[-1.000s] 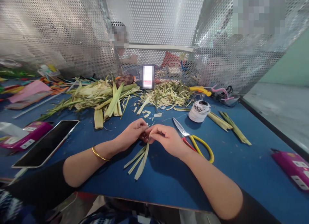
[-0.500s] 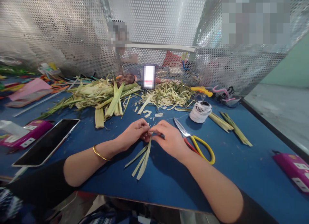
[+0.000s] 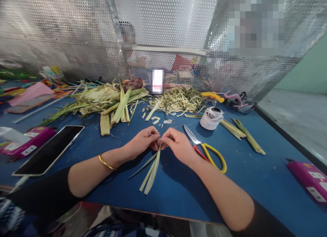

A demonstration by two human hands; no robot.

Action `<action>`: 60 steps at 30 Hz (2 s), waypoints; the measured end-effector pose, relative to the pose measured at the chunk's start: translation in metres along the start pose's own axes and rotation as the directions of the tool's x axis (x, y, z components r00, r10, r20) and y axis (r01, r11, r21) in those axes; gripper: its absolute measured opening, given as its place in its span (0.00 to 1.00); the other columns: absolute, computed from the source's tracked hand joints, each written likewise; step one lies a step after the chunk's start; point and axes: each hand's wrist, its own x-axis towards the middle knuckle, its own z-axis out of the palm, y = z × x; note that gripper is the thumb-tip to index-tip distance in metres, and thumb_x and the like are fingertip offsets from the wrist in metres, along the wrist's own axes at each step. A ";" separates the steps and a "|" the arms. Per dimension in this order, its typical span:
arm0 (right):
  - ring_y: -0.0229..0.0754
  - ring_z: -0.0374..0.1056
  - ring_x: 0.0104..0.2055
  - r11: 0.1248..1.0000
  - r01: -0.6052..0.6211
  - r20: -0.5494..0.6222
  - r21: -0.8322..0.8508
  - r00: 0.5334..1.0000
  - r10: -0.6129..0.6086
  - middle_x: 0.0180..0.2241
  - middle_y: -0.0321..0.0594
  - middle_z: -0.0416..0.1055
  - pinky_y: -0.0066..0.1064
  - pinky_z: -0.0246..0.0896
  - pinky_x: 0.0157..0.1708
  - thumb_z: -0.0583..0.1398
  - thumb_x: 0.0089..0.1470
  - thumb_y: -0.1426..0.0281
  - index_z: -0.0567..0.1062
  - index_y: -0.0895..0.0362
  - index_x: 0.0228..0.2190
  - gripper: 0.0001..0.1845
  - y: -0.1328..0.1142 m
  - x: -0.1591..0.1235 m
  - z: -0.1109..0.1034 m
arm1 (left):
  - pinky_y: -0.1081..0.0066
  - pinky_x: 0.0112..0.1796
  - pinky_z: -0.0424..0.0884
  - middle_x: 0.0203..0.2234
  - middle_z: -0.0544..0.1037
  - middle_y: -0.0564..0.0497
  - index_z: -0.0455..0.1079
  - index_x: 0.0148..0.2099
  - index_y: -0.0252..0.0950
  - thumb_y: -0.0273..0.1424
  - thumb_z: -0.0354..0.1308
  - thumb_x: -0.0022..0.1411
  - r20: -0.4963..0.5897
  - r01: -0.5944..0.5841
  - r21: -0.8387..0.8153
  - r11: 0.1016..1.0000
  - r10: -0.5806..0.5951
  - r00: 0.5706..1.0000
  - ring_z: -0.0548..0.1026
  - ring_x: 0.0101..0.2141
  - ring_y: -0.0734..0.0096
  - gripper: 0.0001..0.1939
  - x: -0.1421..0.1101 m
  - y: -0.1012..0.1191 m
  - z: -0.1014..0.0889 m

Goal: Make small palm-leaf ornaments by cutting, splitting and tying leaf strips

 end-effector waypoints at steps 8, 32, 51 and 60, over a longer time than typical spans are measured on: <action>0.38 0.68 0.26 0.983 0.010 0.040 -0.186 0.999 -0.003 0.22 0.33 0.69 0.31 0.60 0.32 0.54 0.54 0.69 0.66 0.55 0.24 0.07 0.000 -0.001 -0.001 | 0.79 0.21 0.66 0.18 0.70 0.58 0.59 0.30 0.34 0.24 0.50 0.61 0.023 -0.037 0.066 0.997 0.036 0.999 0.68 0.16 0.82 0.06 0.002 -0.004 -0.003; 0.38 0.68 0.27 0.995 -0.092 0.041 -0.041 0.995 0.094 0.24 0.34 0.71 0.31 0.61 0.32 0.58 0.50 0.66 0.68 0.56 0.24 0.08 0.000 0.000 -0.002 | 0.79 0.20 0.66 0.18 0.72 0.56 0.63 0.31 0.33 0.26 0.54 0.59 0.070 0.063 0.070 0.996 -0.068 0.995 0.68 0.16 0.82 0.04 -0.003 0.005 -0.006; 0.40 0.64 0.33 0.992 0.024 -0.073 -0.124 0.997 -0.034 0.30 0.37 0.70 0.31 0.59 0.34 0.61 0.46 0.66 0.73 0.56 0.22 0.07 0.005 0.002 -0.002 | 0.81 0.16 0.51 0.12 0.63 0.60 0.67 0.26 0.33 0.26 0.54 0.53 -0.021 0.063 0.163 0.985 -0.060 0.998 0.57 0.13 0.85 0.05 -0.004 0.007 0.001; 0.39 0.65 0.33 0.993 -0.076 -0.051 -0.094 0.996 0.072 0.30 0.37 0.71 0.32 0.59 0.38 0.60 0.46 0.66 0.71 0.56 0.21 0.07 0.005 0.003 -0.003 | 0.79 0.22 0.63 0.18 0.67 0.58 0.67 0.37 0.32 0.24 0.50 0.57 0.094 0.125 0.025 0.992 -0.127 0.987 0.65 0.18 0.82 0.06 -0.004 0.006 -0.010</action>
